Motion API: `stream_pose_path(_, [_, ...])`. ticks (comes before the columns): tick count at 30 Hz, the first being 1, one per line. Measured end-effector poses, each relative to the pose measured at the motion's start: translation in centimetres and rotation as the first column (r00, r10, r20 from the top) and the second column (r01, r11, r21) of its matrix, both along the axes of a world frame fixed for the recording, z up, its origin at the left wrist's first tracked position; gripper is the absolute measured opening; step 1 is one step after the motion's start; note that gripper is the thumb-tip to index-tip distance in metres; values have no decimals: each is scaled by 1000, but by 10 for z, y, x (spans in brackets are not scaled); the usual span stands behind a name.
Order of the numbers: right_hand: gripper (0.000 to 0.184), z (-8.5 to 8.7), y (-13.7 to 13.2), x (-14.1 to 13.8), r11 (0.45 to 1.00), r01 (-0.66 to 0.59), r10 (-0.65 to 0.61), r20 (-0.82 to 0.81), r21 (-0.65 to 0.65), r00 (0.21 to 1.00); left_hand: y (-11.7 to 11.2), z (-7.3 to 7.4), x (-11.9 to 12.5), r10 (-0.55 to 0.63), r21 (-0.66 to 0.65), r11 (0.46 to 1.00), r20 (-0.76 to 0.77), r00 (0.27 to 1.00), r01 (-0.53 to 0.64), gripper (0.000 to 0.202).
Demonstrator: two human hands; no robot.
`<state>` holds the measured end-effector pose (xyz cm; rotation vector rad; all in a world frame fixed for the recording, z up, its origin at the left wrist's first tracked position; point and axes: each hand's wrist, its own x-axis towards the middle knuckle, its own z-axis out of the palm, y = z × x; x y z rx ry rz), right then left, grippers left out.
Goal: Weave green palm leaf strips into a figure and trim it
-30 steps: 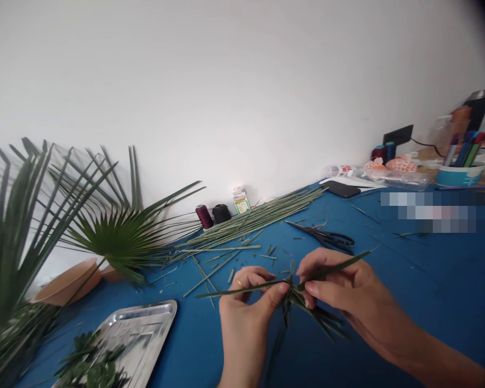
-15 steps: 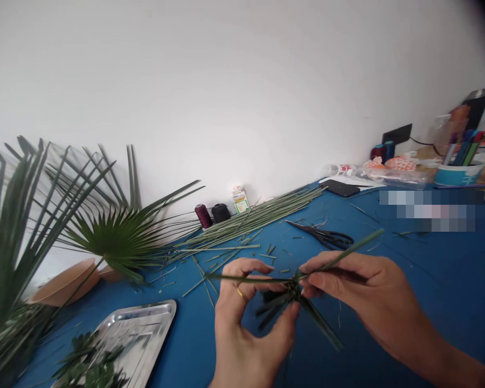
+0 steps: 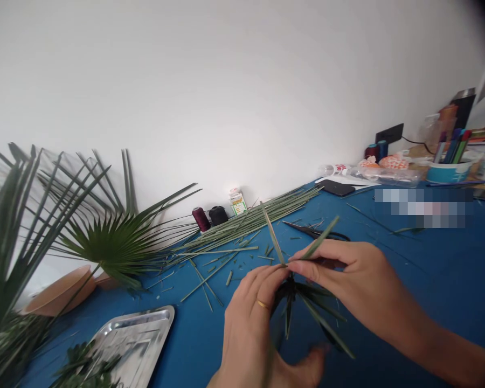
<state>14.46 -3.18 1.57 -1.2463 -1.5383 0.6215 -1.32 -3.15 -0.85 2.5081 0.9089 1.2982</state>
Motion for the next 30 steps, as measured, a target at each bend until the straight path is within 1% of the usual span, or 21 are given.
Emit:
stream_pose_path(3, [24, 3, 4, 8, 990, 6, 5, 79, -139, 997, 5, 13, -6, -22, -20, 1000, -139, 990, 19, 64])
stream_pose_path(4, [27, 5, 5, 11, 987, 7, 13, 122, -161, 993, 8, 16, -7, -28, -79, 997, -174, 984, 14, 61])
stream_pose_path(5, [28, 6, 6, 14, 984, 1, 28, 159, -180, 987, 11, 18, -8, -64, -171, 985, -182, 981, 33, 61])
stream_pose_path(6, [28, 8, 6, 16, 978, -21, 58, 177, -208, 982, 15, 19, -7, -115, -292, 954, -170, 979, 61, 61])
stream_pose_path(7, [27, 11, 7, 19, 967, -58, 102, 170, -250, 980, 20, 18, -6, -183, -473, 875, -128, 975, 102, 61])
stream_pose_path(8, [24, 13, 8, 21, 947, -109, 155, 133, -302, 979, 25, 16, -5, -201, -647, 752, -48, 978, 123, 45])
stream_pose_path(9, [22, 15, 9, 23, 918, -174, 211, 68, -357, 975, 28, 13, -4, -209, -706, 697, -36, 977, 123, 36])
stream_pose_path(10, [21, 16, 10, 24, 881, -246, 261, -18, -405, 965, 31, 10, -3, -218, -752, 647, -24, 976, 126, 44])
stream_pose_path(12, [22, 15, 15, 27, 791, -392, 336, -202, -470, 920, 30, 7, -5, -216, -797, 577, 60, 974, 178, 60])
stream_pose_path(13, [23, 13, 17, 28, 744, -454, 359, -280, -491, 890, 27, 7, -6, -193, -825, 466, 257, 947, 319, 67])
stream_pose_path(14, [24, 9, 20, 29, 699, -504, 369, -348, -507, 862, 23, 8, -8, -155, -827, 317, 437, 886, 464, 72])
stream_pose_path(15, [24, 5, 23, 29, 663, -538, 366, -401, -521, 840, 20, 9, -10, -108, -820, 210, 522, 846, 533, 67])
stream_pose_path(16, [24, 1, 25, 29, 640, -552, 349, -438, -534, 828, 16, 10, -12, -52, -799, 141, 584, 810, 584, 65])
stream_pose_path(17, [25, -4, 27, 28, 632, -554, 326, -463, -541, 824, 13, 11, -13, -19, -770, 99, 632, 775, 630, 64])
stream_pose_path(18, [25, -8, 29, 27, 638, -547, 302, -478, -541, 825, 11, 11, -13, 4, -752, 91, 656, 755, 653, 62])
stream_pose_path(20, [25, -14, 30, 23, 672, -523, 270, -483, -525, 833, 10, 9, -13, 67, -757, 115, 652, 755, 644, 49])
stream_pose_path(23, [26, -18, 28, 14, 746, -466, 246, -453, -476, 857, 13, 6, -11, 186, -842, 144, 538, 822, 519, 21])
stream_pose_path(24, [27, -18, 27, 12, 771, -443, 240, -436, -457, 867, 14, 5, -9, 184, -862, 137, 505, 843, 487, 17])
stream_pose_path(26, [25, -16, 24, 7, 815, -399, 230, -397, -421, 888, 14, 6, -7, 95, -868, 129, 492, 866, 479, 22])
stream_pose_path(28, [21, -13, 22, 4, 848, -360, 221, -358, -390, 907, 14, 8, -5, -16, -850, 121, 514, 858, 512, 35])
stream_pose_path(30, [17, -11, 20, 3, 871, -328, 211, -324, -365, 922, 13, 8, -4, -56, -839, 125, 527, 848, 530, 46])
